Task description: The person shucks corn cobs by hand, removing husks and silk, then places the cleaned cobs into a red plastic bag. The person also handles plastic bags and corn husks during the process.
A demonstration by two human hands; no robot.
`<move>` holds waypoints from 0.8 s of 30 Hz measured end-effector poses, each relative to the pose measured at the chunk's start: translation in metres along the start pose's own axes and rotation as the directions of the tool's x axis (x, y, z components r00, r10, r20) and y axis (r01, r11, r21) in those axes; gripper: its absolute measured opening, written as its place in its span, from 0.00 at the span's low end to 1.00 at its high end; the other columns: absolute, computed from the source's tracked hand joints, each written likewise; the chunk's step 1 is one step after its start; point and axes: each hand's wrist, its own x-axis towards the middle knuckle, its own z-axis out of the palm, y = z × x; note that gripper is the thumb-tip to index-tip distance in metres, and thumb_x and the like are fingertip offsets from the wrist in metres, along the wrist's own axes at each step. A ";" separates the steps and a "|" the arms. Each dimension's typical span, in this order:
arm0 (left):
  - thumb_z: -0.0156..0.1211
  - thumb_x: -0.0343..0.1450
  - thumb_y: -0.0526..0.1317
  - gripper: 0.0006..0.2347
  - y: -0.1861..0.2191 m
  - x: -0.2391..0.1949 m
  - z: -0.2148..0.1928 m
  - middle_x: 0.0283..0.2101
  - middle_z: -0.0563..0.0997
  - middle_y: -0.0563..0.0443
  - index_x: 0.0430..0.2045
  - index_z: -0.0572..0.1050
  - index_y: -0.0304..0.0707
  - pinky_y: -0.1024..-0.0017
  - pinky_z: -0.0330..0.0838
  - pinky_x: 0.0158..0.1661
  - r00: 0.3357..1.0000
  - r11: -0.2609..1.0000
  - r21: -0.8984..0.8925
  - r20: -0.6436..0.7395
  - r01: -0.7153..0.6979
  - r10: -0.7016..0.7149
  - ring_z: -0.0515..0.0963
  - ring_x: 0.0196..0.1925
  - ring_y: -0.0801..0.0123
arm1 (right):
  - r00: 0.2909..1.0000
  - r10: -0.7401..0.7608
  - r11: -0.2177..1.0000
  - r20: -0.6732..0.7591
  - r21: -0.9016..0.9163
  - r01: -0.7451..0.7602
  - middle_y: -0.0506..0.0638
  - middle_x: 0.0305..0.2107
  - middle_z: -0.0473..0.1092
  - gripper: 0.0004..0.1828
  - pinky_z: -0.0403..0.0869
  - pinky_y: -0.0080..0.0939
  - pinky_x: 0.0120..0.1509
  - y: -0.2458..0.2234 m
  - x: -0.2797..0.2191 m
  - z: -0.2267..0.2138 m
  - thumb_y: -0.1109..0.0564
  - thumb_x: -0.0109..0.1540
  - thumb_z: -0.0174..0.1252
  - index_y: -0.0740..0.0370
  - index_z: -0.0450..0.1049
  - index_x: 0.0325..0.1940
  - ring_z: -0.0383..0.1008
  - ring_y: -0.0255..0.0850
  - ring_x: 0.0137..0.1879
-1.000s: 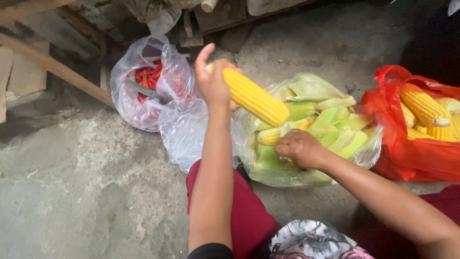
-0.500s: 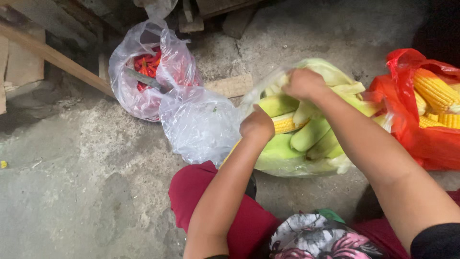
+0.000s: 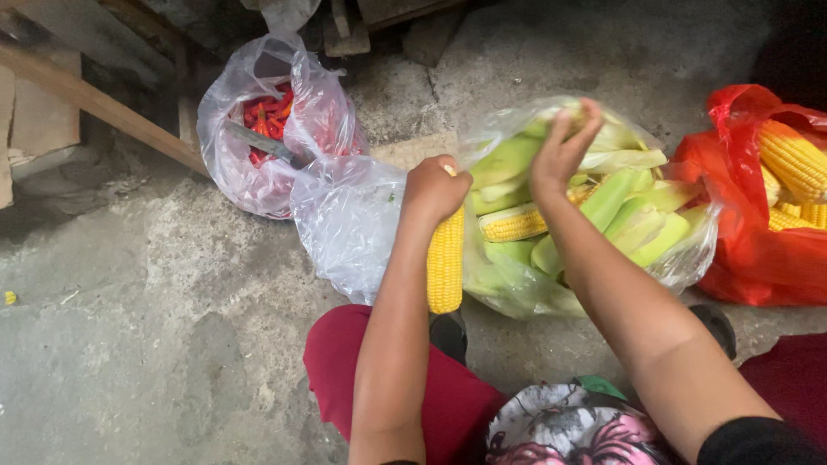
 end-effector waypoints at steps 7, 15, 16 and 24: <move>0.67 0.61 0.48 0.16 0.011 -0.009 -0.009 0.37 0.84 0.36 0.35 0.81 0.38 0.62 0.77 0.43 0.995 0.998 -0.056 -0.096 -0.037 0.031 0.84 0.41 0.49 | 0.458 -0.064 0.421 0.887 -0.392 0.818 0.54 0.74 0.54 0.30 0.28 0.80 0.76 -0.024 -0.078 -0.019 0.37 0.69 0.41 0.57 0.67 0.67 0.42 0.55 0.82; 0.66 0.62 0.47 0.13 0.008 -0.025 -0.027 0.33 0.85 0.36 0.32 0.81 0.37 0.62 0.77 0.42 0.997 0.998 -0.059 -0.080 -0.027 0.022 0.85 0.38 0.49 | 0.325 0.299 0.411 0.897 -0.428 0.805 0.51 0.72 0.55 0.39 0.29 0.82 0.74 -0.071 -0.042 0.008 0.28 0.62 0.48 0.53 0.66 0.69 0.46 0.54 0.78; 0.66 0.62 0.47 0.13 0.009 -0.027 -0.028 0.34 0.85 0.37 0.31 0.81 0.37 0.62 0.77 0.42 0.995 0.999 -0.038 -0.091 -0.037 0.033 0.85 0.38 0.49 | 0.312 0.290 0.435 0.905 -0.415 0.799 0.53 0.71 0.54 0.40 0.32 0.81 0.74 -0.076 -0.039 0.007 0.28 0.61 0.51 0.54 0.66 0.68 0.45 0.57 0.78; 0.74 0.60 0.39 0.25 0.039 -0.056 -0.062 0.36 0.83 0.45 0.50 0.72 0.40 0.66 0.77 0.36 0.971 0.881 -0.414 -0.034 -0.229 0.236 0.84 0.35 0.63 | 0.481 -0.048 0.741 0.876 -0.292 0.605 0.53 0.64 0.68 0.29 0.68 0.50 0.73 -0.112 -0.023 -0.087 0.42 0.66 0.58 0.54 0.70 0.69 0.70 0.51 0.67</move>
